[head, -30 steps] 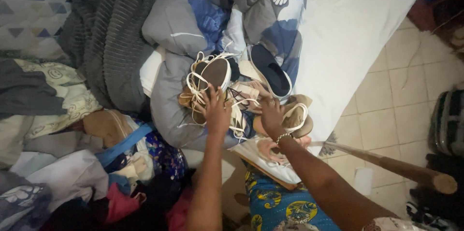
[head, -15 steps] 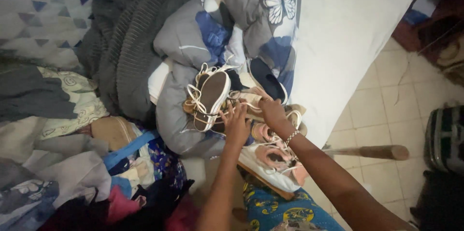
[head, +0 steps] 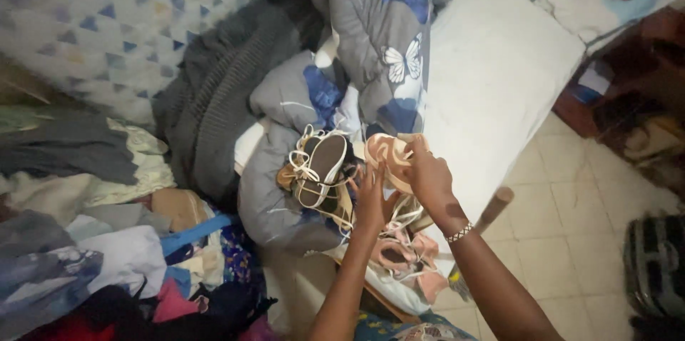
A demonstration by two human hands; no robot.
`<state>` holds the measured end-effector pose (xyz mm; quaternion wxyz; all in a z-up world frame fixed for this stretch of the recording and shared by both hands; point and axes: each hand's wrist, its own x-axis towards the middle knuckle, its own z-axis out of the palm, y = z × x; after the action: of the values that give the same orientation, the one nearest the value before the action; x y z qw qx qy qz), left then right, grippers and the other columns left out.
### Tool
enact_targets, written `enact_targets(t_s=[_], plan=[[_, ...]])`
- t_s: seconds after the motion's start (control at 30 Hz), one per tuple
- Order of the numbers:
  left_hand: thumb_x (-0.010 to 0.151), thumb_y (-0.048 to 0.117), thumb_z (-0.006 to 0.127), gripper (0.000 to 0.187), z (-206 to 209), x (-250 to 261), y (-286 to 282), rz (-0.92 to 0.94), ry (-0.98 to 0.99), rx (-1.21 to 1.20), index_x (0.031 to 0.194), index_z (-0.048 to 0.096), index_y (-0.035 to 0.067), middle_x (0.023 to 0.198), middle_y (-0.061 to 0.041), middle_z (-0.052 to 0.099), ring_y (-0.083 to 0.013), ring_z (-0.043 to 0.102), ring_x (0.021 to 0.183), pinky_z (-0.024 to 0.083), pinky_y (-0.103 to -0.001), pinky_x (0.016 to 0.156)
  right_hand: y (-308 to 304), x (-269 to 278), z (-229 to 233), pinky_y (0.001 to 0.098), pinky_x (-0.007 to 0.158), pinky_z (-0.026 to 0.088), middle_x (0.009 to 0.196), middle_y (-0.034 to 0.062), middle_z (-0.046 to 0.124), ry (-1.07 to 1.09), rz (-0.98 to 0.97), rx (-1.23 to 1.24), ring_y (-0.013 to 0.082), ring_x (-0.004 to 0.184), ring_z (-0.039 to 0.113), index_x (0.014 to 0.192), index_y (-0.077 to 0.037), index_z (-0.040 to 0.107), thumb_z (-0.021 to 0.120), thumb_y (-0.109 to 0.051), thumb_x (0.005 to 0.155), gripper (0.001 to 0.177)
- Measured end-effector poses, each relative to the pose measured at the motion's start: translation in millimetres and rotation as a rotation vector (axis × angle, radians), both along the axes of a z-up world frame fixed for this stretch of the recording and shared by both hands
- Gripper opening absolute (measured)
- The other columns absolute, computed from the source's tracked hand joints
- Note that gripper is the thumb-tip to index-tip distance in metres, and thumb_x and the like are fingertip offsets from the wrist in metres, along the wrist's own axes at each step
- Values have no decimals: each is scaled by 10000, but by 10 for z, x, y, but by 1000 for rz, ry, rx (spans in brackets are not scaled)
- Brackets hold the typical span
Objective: The person organizes a collection of shoes by picking them up from a pile on a bed and placing them onto a wall-mounted shoe rack. The person handles various types of footwear, including sneakers and sandals, one by one, arranging them in rows on the rack.
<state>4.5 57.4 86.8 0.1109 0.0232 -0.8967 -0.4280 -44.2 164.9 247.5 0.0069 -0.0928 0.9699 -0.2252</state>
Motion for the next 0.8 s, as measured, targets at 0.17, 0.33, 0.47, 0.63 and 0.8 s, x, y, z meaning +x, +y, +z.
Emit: enact_targets(t_s=[0.17, 0.33, 0.47, 0.63, 0.8], plan=[[716, 400, 902, 1183, 499, 87, -15, 32, 93, 44, 1627, 210, 94, 1666, -273, 218, -520, 183, 1535, 52, -683, 1203, 41, 199, 313, 498, 773, 534, 964, 166, 763, 86, 78, -134, 395, 909, 712, 1133, -138, 651, 762, -175, 831, 324], [680, 447, 931, 1337, 933, 362, 17, 47, 56, 4, 1630, 74, 62, 1702, -242, 147, -478, 119, 1557, 30, -690, 1192, 145, 480, 424, 465, 763, 507, 981, 143, 746, 214, 213, -309, 379, 883, 662, 1037, -105, 716, 757, -154, 832, 214], [702, 409, 931, 1364, 1070, 675, 146, 140, 186, 32, 1649, 19, 45, 1730, -243, 88, -425, 95, 1609, 98, -660, 1224, 369, 772, 458, 444, 793, 477, 950, 80, 743, 292, 409, -421, 364, 869, 596, 914, -90, 737, 729, -106, 857, 59], [746, 286, 921, 1339, 1234, 1243, 485, 320, 218, 58, 1658, -28, 41, 1744, -245, 11, -428, 39, 1616, 115, -592, 1264, 683, 1140, 416, 419, 763, 442, 893, 45, 730, 391, 616, -493, 331, 792, 560, 832, -72, 726, 727, -54, 833, 17], [763, 155, 846, 1266, 1214, 1777, 962, 525, 312, 135, 1615, -79, 6, 1702, -294, -65, -455, -37, 1592, 81, -512, 1277, 938, 1549, 325, 408, 783, 418, 885, 35, 707, 384, 861, -633, 273, 797, 591, 805, -90, 700, 726, -13, 776, 86]])
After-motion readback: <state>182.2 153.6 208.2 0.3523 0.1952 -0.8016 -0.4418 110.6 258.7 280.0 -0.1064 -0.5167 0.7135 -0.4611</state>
